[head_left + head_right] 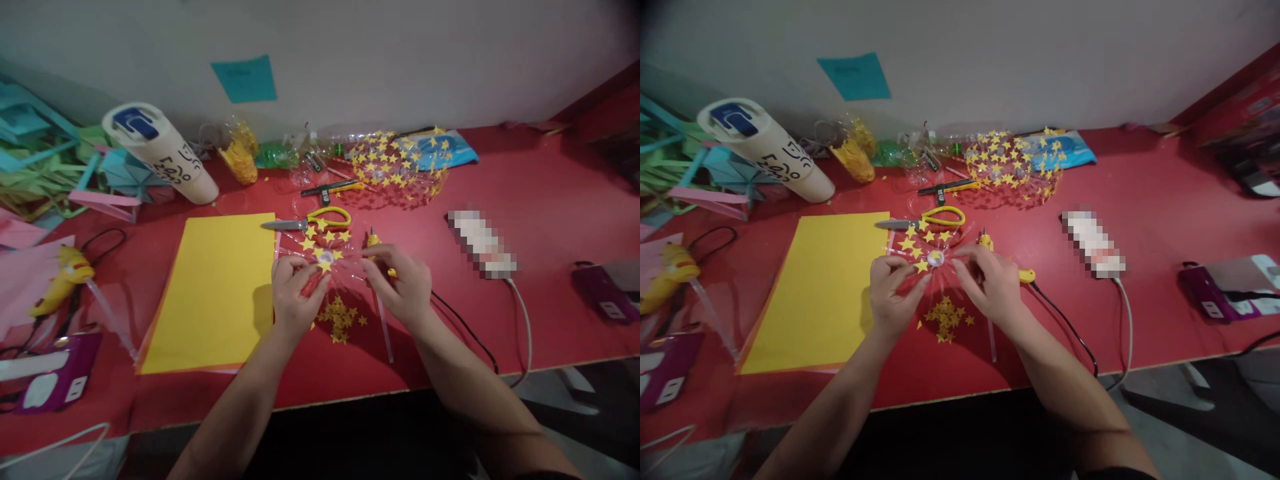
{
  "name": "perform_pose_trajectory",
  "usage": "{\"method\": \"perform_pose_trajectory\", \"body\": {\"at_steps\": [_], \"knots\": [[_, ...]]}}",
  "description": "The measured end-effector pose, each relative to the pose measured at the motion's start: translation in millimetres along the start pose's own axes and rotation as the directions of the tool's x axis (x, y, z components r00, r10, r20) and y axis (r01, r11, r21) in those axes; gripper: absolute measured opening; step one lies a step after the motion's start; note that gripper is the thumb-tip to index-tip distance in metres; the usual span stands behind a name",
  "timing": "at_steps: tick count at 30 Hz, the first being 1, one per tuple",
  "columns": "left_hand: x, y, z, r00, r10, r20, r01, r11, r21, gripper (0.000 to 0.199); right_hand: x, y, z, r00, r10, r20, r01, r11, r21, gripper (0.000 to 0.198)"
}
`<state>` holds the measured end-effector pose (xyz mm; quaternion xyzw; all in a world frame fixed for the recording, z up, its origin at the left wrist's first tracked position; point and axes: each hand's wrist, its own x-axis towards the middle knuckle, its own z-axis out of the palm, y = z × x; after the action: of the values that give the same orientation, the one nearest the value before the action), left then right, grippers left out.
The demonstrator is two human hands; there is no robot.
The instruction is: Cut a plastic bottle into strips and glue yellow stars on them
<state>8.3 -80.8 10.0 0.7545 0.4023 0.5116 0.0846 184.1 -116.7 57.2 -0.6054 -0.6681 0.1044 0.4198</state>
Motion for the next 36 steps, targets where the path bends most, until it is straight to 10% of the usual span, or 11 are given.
{"method": "perform_pose_trajectory", "body": {"at_steps": [9,23,36], "knots": [[2.1,-1.7,-6.9,1.000,-0.022,0.012,0.021,0.998,0.064,0.009,7.6,12.5,-5.8,0.997,0.044,-0.069,-0.043,0.999,0.025,0.017],[8.1,-12.3,-18.6,0.992,-0.105,-0.072,0.108,0.993,0.039,0.023,6.9,18.8,-9.6,0.856,0.021,0.517,0.024,0.997,-0.080,0.012],[4.6,-30.2,-9.9,0.969,-0.221,-0.106,0.218,0.975,-0.040,0.022,0.2,11.3,27.5,0.884,-0.007,0.468,0.000,1.000,0.014,0.008]]}}
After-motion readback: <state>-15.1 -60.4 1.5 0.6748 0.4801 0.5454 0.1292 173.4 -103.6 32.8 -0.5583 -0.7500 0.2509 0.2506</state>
